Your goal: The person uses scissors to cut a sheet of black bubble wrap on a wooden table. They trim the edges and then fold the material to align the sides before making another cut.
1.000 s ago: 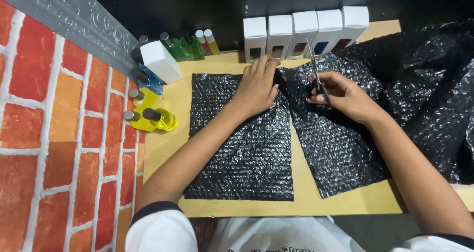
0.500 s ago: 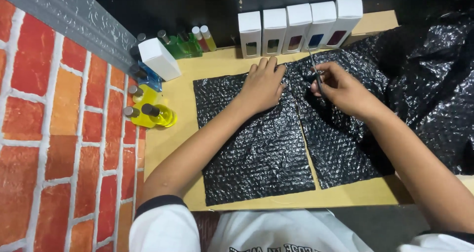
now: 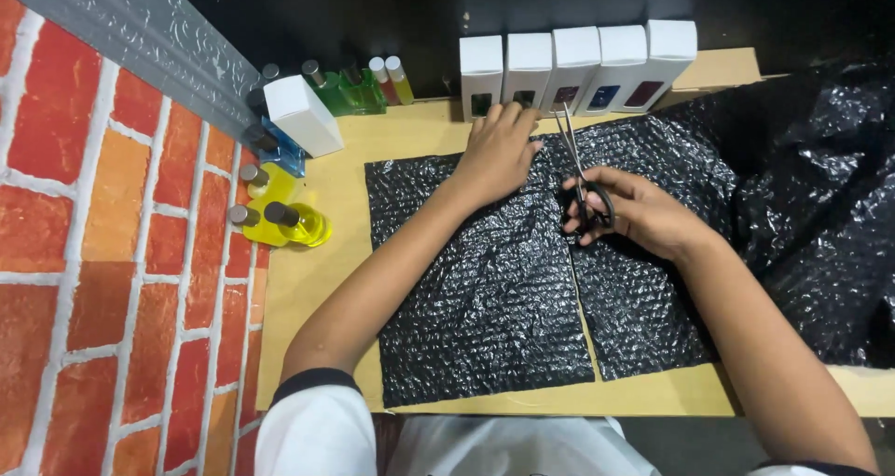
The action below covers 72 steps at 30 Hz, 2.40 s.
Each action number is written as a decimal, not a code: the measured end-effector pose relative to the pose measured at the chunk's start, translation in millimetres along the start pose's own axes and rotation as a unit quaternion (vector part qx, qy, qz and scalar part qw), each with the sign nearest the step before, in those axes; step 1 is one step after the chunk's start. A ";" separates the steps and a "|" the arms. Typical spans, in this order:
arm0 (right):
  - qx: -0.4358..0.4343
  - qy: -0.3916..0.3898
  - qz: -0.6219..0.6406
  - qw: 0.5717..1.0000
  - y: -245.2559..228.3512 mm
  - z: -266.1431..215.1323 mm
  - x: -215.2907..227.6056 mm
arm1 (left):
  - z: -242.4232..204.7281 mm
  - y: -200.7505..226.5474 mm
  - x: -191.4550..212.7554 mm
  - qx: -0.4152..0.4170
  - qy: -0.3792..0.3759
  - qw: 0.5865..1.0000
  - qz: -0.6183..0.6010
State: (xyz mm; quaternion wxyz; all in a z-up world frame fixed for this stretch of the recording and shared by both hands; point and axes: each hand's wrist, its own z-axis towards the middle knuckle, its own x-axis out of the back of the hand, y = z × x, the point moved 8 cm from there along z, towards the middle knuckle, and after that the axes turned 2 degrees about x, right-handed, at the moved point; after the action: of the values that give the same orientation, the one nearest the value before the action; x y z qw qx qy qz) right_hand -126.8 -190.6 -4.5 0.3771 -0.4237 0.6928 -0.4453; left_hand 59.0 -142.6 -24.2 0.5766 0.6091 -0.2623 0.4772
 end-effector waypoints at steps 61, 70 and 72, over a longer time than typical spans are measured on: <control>-0.042 -0.142 -0.024 0.989 -8.5 -16.6 9.3 | -1.0 -14.4 24.1 0.124 -0.063 0.907 -0.397; -0.026 -0.157 -0.036 0.987 -17.5 -20.7 1.6 | -0.7 -15.2 27.9 0.113 -0.051 0.907 -0.403; -0.038 -0.142 -0.047 0.988 -17.6 -20.0 1.9 | 1.1 -15.4 28.7 0.114 -0.054 0.906 -0.403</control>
State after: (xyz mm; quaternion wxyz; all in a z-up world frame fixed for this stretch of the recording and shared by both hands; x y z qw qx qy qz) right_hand -141.1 -190.7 18.1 0.4335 -0.5287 0.6284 -0.3711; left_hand 84.4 -134.0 -5.6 0.6314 0.7493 0.0316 0.1972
